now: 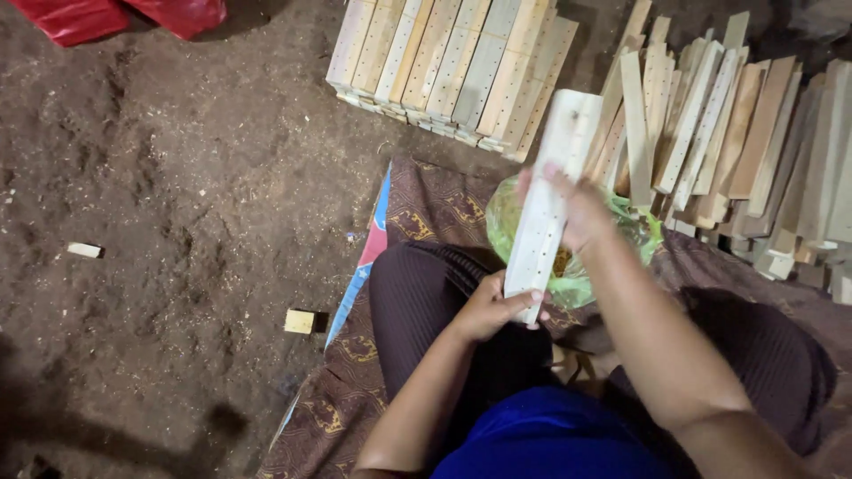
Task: The person sits on a mat and repeatedly rubs a small abrasive block from a plastic bag against the surface of long wooden slats. They pick up each slat, rub it, and place it into a neat stack on the floor.
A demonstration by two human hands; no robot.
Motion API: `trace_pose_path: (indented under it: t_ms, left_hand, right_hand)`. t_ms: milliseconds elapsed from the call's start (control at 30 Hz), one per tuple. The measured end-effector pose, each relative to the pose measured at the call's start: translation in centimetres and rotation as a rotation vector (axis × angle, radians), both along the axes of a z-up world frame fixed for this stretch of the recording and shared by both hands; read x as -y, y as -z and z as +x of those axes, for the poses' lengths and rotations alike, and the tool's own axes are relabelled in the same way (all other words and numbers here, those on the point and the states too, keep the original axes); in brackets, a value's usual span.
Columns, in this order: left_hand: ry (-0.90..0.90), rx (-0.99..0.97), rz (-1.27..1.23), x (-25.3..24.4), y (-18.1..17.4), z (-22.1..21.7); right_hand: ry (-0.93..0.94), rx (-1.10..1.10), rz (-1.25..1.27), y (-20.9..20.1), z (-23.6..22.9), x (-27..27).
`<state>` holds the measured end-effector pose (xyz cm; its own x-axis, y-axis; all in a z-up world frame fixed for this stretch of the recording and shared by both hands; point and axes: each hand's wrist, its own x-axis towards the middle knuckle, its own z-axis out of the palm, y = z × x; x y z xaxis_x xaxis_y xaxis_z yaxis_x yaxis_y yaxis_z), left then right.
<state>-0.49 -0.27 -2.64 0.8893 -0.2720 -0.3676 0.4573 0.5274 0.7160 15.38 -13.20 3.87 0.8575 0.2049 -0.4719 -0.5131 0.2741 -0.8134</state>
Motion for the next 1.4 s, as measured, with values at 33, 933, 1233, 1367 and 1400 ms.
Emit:
trace_pose_path:
  t_ms: [33, 933, 1233, 1367, 1400]
  left_hand:
    - [-0.007, 0.001, -0.007, 0.0, 0.1, 0.1]
    - [0.185, -0.077, -0.033, 0.1, 0.4, 0.2]
    - [0.206, -0.053, 0.025, 0.5, 0.6, -0.1]
    - [0.208, -0.063, 0.020, 0.8, 0.9, 0.1]
    - [0.208, -0.064, 0.027, 0.9, 0.8, 0.0]
  right_hand:
    - [0.025, -0.063, 0.012, 0.3, -1.7, -0.9]
    - [0.005, 0.067, 0.078, 5.9, -3.3, 3.6]
    - [0.231, -0.017, 0.182, 6.7, -3.5, 3.8]
    - [0.140, -0.036, 0.205, 6.6, -5.0, 3.2]
    - [0.125, -0.026, 0.178, 7.3, -4.9, 3.6]
